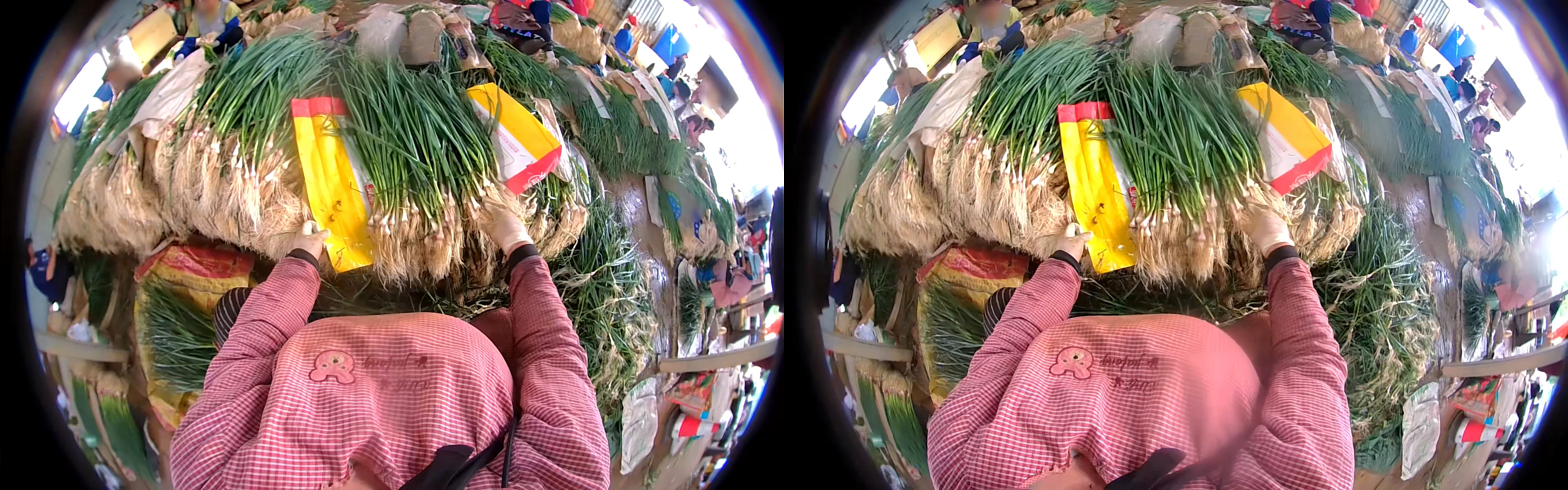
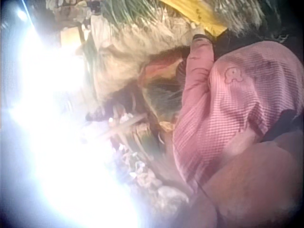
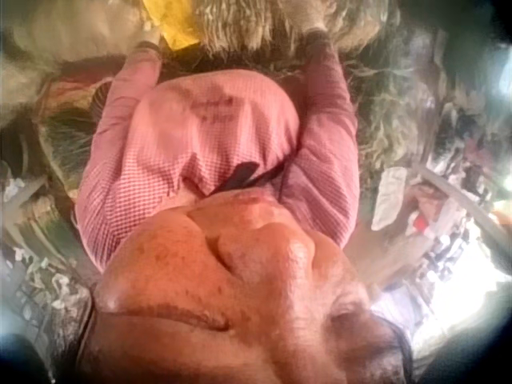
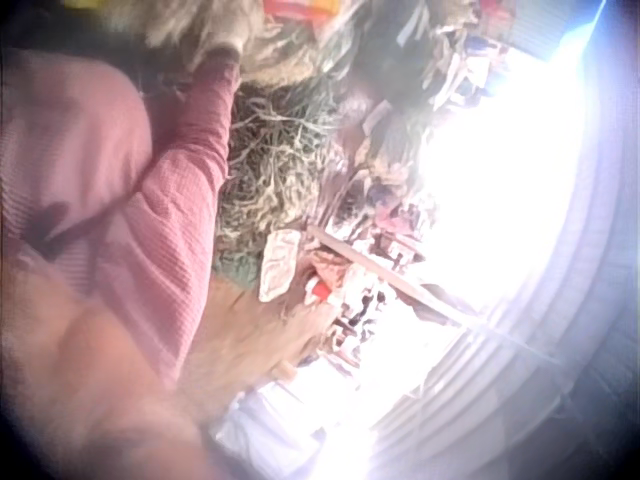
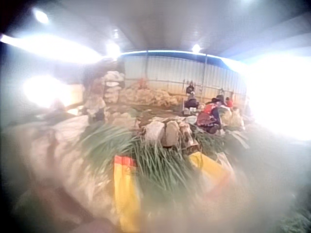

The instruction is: The person gathers bunches of green onions from a large pile, aligns the stems, and secures each bundle using yellow rubber bands before placing them on a separate pile.

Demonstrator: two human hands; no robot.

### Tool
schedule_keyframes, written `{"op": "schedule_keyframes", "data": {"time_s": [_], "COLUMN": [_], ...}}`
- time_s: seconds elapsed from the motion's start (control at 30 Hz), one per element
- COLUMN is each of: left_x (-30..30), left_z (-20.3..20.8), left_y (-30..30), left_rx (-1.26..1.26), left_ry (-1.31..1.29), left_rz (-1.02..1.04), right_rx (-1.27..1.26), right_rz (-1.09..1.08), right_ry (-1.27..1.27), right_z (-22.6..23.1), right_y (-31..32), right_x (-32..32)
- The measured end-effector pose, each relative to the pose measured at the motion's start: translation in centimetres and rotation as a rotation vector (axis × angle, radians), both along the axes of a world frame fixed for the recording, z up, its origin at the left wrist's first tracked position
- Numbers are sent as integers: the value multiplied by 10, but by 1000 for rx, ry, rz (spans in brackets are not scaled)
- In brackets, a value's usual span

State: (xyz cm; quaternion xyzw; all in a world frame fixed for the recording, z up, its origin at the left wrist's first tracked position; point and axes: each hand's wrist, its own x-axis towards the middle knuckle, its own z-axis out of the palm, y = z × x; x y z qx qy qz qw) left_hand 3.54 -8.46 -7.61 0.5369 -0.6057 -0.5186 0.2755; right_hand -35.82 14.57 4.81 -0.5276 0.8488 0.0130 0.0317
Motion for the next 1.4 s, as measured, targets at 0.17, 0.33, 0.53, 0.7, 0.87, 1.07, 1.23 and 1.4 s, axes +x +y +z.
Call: {"op": "schedule_keyframes", "data": {"time_s": [0.17,0.33,0.53,0.7,0.87,1.07,1.23,1.4], "left_x": [-3,-35,-16,-45,-45,-48,-42,-38], "left_z": [73,146,136,116,90,115,101,107], "left_y": [34,86,102,100,106,115,111,114], "left_rx": [-179,-66,112,308,214,466,428,667], "left_ry": [-111,426,442,359,344,548,472,637], "left_rz": [155,-154,-329,-470,-485,-625,-645,-530], "right_rx": [-19,380,-381,-133,139,-473,-345,-37], "right_rz": [-99,-186,-116,161,467,143,473,363], "right_ry": [-48,115,-732,-512,-390,-1087,-368,134], "right_z": [29,-39,74,38,19,-14,-5,-12], "right_y": [-11,-38,-42,-18,-8,-20,-16,-27], "right_x": [16,-47,108,189,207,153,184,186]}}
